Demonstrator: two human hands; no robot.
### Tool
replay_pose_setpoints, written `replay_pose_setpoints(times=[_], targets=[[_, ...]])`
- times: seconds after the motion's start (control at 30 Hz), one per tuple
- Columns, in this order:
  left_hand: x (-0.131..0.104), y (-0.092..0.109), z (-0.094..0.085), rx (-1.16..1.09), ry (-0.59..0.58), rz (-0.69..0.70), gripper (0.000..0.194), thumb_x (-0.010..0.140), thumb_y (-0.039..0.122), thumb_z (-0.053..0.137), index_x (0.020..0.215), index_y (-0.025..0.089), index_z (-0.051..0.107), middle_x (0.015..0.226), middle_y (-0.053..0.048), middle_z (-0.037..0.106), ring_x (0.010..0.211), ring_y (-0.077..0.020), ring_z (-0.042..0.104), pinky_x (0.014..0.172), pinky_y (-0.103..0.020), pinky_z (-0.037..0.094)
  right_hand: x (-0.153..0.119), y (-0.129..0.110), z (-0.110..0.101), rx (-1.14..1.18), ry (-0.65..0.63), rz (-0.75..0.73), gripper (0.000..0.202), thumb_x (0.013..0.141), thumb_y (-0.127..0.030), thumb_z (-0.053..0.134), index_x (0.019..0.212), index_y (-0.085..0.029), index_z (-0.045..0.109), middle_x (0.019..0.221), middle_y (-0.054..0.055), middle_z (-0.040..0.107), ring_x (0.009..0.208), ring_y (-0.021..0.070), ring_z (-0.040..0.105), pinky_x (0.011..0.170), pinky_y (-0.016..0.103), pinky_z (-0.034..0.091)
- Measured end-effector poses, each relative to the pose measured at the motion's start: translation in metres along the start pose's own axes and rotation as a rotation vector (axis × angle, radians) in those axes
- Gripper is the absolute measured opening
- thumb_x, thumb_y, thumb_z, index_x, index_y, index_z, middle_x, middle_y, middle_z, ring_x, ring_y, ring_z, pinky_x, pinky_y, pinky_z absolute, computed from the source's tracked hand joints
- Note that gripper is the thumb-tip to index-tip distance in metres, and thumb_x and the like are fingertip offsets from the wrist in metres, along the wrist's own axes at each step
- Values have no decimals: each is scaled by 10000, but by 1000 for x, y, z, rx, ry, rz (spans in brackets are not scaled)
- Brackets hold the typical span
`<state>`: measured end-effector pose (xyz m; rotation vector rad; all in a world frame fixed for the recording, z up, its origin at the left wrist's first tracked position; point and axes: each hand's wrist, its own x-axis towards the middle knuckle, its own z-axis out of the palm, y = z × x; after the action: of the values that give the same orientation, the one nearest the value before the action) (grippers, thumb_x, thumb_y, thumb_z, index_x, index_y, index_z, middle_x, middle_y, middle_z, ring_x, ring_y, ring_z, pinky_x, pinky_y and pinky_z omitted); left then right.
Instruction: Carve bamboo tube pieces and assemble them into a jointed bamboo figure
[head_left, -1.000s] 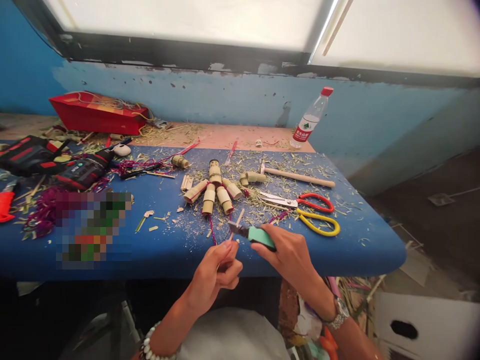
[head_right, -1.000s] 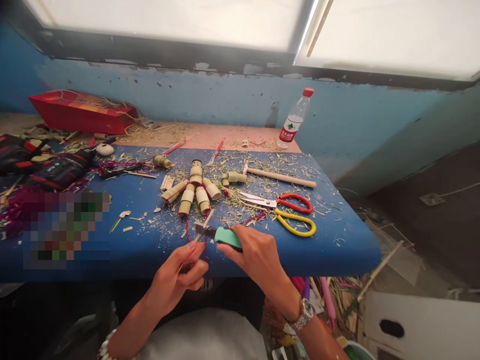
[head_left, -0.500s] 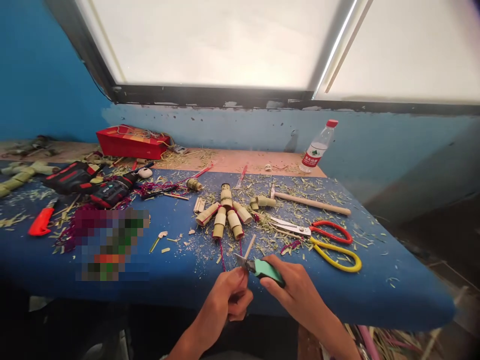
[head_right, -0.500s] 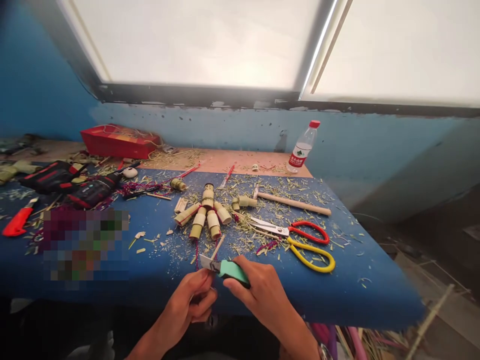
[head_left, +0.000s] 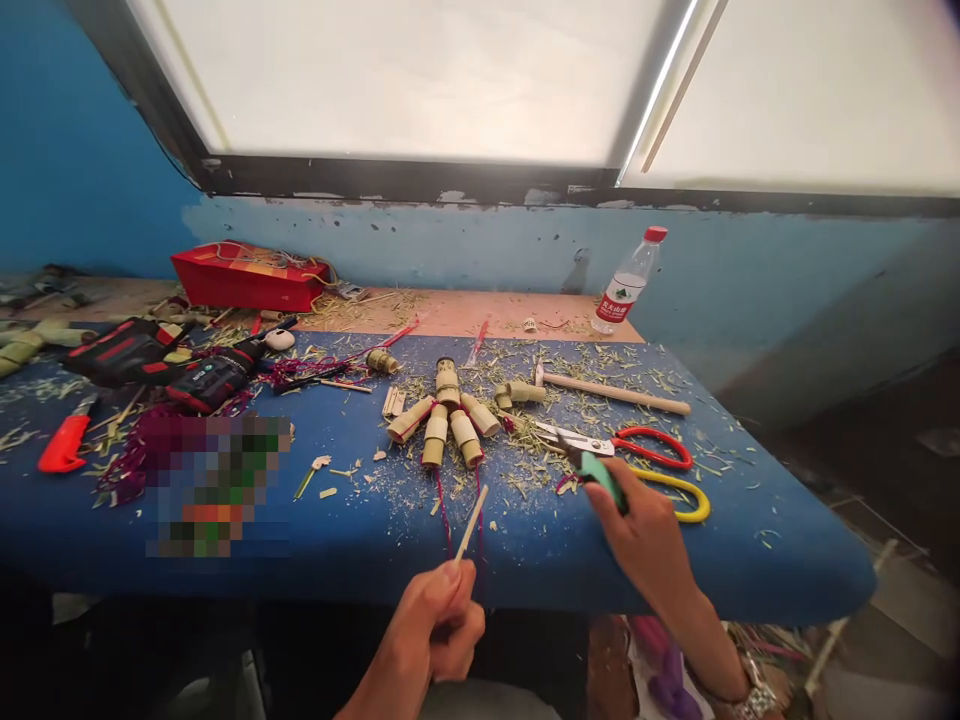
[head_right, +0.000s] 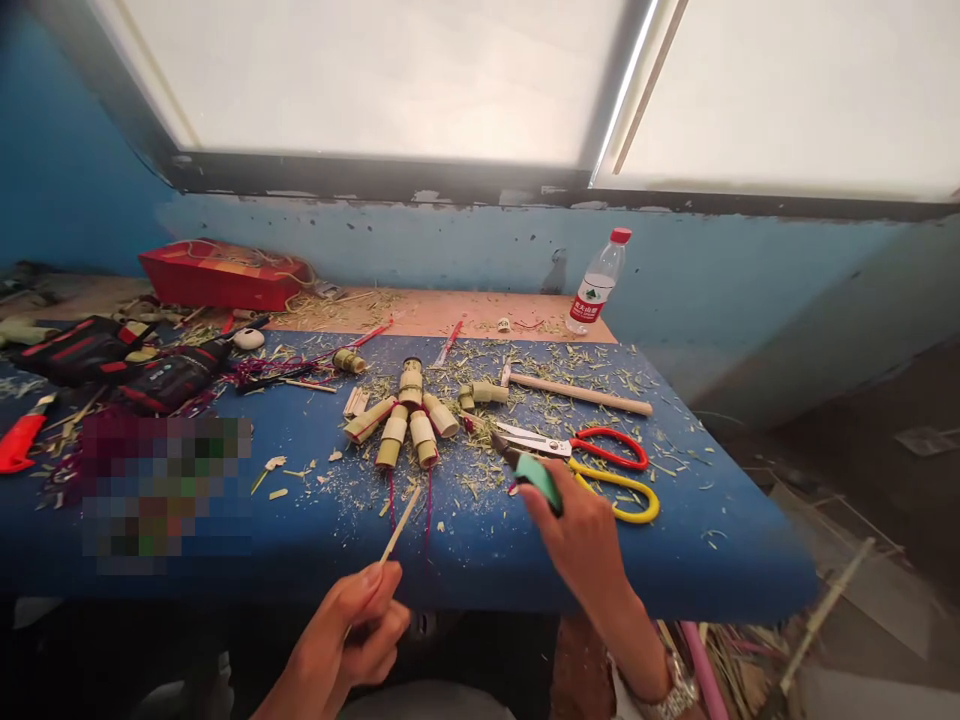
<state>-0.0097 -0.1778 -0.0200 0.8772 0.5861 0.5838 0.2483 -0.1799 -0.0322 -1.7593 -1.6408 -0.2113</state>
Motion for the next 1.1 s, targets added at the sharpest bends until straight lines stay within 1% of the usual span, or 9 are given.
replay_pose_setpoints(times=[0.1, 0.2, 0.27, 0.43, 0.6, 0.83, 0.93, 1.0, 1.1], targets=[[13, -3, -4, 41, 25, 28, 504, 973, 574, 433, 650, 223, 272, 470, 103, 186, 452, -75, 112, 453, -240, 146, -12, -26, -4, 213, -216, -164, 462, 1036, -571, 361, 973, -200, 627, 669, 5, 684, 543, 167, 639, 544, 258, 416], [22, -3, -4, 56, -9, 23, 489, 981, 571, 416, 666, 223, 278, 475, 105, 194, 460, -75, 108, 458, -238, 150, -19, -47, -1, 305, -388, -197, 463, 1038, -576, 351, 953, -204, 613, 674, -8, 663, 568, 158, 629, 552, 259, 393], [24, 0, -2, 57, -33, 20, 492, 980, 573, 414, 666, 225, 265, 469, 106, 190, 459, -73, 99, 457, -239, 137, -18, -50, 1, 302, -427, -185, 476, 1036, -586, 345, 941, -199, 606, 661, -8, 647, 564, 163, 613, 549, 268, 374], [24, 5, 1, 58, -45, 12, 509, 975, 576, 417, 652, 224, 240, 466, 105, 180, 458, -71, 95, 457, -242, 125, -17, -41, 4, 296, -444, -212, 505, 1032, -608, 329, 956, -189, 602, 678, 1, 654, 575, 166, 609, 553, 275, 361], [24, 0, 2, 51, 1, 27, 492, 981, 537, 425, 650, 223, 240, 485, 102, 181, 469, -73, 100, 460, -233, 140, -20, -41, 7, 254, -379, -215, 473, 1029, -594, 370, 959, -194, 611, 698, 9, 679, 591, 170, 638, 551, 276, 364], [31, -4, 4, 8, 41, 78, 469, 988, 513, 426, 659, 224, 258, 493, 108, 173, 457, -72, 83, 437, -221, 125, -21, -43, 18, 181, -165, -277, 450, 1019, -569, 428, 995, -168, 632, 799, 70, 739, 659, 183, 689, 612, 270, 430], [33, -7, 4, 28, 49, 84, 465, 994, 510, 417, 665, 224, 255, 502, 107, 173, 460, -73, 95, 445, -225, 134, -21, -40, 20, 149, -147, -305, 455, 1018, -569, 432, 987, -169, 648, 814, 81, 746, 664, 183, 690, 615, 270, 438], [30, -10, 4, 45, 39, 81, 467, 1000, 517, 396, 667, 224, 251, 505, 103, 174, 465, -76, 104, 454, -232, 139, -15, -30, 17, 79, -121, -247, 506, 1023, -590, 389, 942, -174, 665, 731, 71, 725, 595, 179, 663, 569, 271, 418], [25, -17, 1, 115, 53, 60, 475, 1006, 527, 373, 666, 222, 243, 523, 94, 182, 484, -80, 123, 475, -243, 145, -1, -7, 6, -128, 29, 22, 610, 1025, -631, 300, 837, -187, 674, 498, 11, 592, 374, 162, 501, 439, 281, 309]])
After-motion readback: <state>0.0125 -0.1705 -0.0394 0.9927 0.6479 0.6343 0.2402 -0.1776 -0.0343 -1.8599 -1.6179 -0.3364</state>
